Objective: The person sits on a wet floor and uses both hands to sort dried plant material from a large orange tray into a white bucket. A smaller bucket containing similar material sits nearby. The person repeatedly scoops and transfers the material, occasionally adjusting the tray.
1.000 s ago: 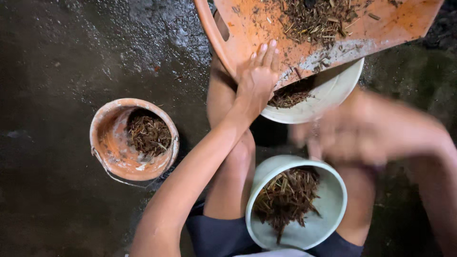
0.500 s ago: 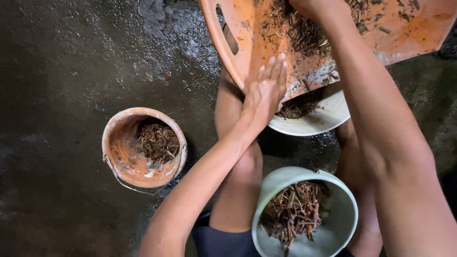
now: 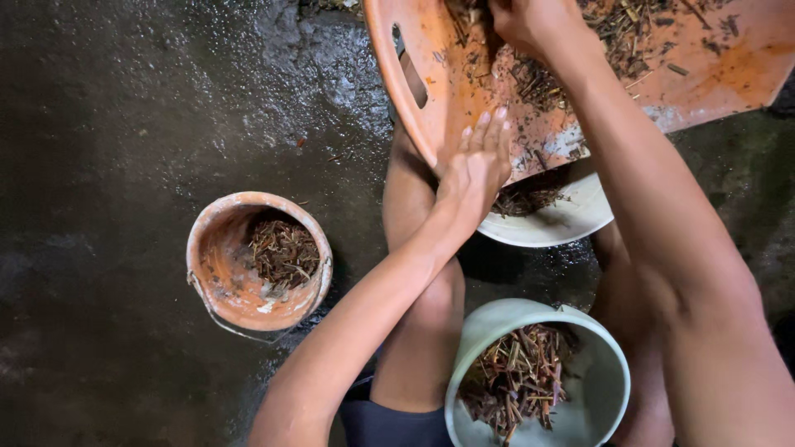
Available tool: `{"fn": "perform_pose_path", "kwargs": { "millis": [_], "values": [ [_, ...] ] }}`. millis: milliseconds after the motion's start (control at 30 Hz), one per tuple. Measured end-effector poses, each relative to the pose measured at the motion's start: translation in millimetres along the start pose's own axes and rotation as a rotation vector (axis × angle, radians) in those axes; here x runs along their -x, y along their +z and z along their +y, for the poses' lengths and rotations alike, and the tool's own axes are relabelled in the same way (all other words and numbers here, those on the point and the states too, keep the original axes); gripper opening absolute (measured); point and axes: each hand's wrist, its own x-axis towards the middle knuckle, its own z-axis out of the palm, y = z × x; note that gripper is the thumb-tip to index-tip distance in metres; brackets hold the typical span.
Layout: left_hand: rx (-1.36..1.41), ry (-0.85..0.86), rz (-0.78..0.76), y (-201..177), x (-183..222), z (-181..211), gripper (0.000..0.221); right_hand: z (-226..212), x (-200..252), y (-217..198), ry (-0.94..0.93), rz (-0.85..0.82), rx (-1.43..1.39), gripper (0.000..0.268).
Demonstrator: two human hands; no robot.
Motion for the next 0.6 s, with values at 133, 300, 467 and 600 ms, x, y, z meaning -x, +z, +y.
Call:
{"fn": "perform_pose_path", "kwargs": {
  "millis": [133, 300, 467, 600],
  "values": [
    [0.04, -0.03, 0.05, 10.3, 0.0, 3.4, 0.045, -19.7, 27.0, -26.5, 0.068, 0.249, -0.334, 0.021],
    [-0.096, 0.036, -0.038, -4.6, 1.8, 0.0, 0.05, -16.5, 27.3, -27.7, 0.485, 0.21, -0.547, 0.023],
    [-0.1, 0.042, -0.056, -14.9, 0.6, -1.3, 0.049, 6.9, 36.0, -27.4, 0.745, 0.426, -1.287, 0.025],
    [-0.047, 0.027, -0.041, -12.5, 1.2, -0.6, 0.049, 7.7, 40.7, -21.0, 0.74, 0.432, -1.733, 0.026]
  ]
}}
